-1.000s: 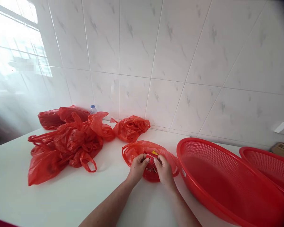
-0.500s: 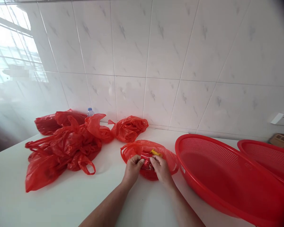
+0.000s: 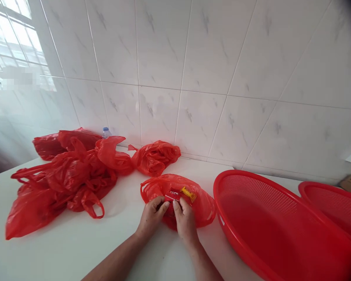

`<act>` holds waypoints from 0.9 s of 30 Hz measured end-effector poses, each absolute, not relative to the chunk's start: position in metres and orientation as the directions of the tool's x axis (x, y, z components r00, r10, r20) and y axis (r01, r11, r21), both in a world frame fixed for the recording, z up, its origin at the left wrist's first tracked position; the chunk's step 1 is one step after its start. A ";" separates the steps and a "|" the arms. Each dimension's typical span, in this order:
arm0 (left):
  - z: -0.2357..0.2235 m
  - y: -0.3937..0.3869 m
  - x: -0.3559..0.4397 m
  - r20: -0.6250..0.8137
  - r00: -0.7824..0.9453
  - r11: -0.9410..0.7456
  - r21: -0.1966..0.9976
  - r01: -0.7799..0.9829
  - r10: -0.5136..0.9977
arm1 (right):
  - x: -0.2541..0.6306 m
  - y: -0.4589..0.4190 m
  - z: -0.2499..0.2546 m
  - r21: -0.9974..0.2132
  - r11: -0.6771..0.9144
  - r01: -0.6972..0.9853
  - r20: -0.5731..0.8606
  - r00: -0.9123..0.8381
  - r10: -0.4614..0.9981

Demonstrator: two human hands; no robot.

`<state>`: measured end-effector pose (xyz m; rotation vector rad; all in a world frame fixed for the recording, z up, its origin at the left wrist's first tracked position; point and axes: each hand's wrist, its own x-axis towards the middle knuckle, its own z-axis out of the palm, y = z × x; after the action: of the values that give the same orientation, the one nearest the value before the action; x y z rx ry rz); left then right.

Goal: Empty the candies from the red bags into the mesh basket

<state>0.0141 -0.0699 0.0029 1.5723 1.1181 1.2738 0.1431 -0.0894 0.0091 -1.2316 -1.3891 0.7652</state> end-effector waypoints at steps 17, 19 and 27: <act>-0.003 -0.066 0.020 0.256 0.072 -0.262 0.960 0.094 0.964 | 0.159 -0.094 0.011 -0.853 0.330 0.404 0.324 -0.085 0.942; -0.003 -0.062 0.017 0.279 0.029 -0.281 0.956 0.082 0.960 | 0.159 -0.096 0.015 -0.786 0.360 0.502 0.344 -0.130 0.930; -0.003 -0.053 0.011 0.325 -0.063 -0.322 0.945 0.052 0.943 | 0.147 -0.103 0.008 -0.601 0.374 0.706 0.359 -0.180 0.916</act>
<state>0.0106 -0.0533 -0.0032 1.4473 1.1183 1.4853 0.1467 -0.1027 0.0079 -1.3976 -1.9541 0.3924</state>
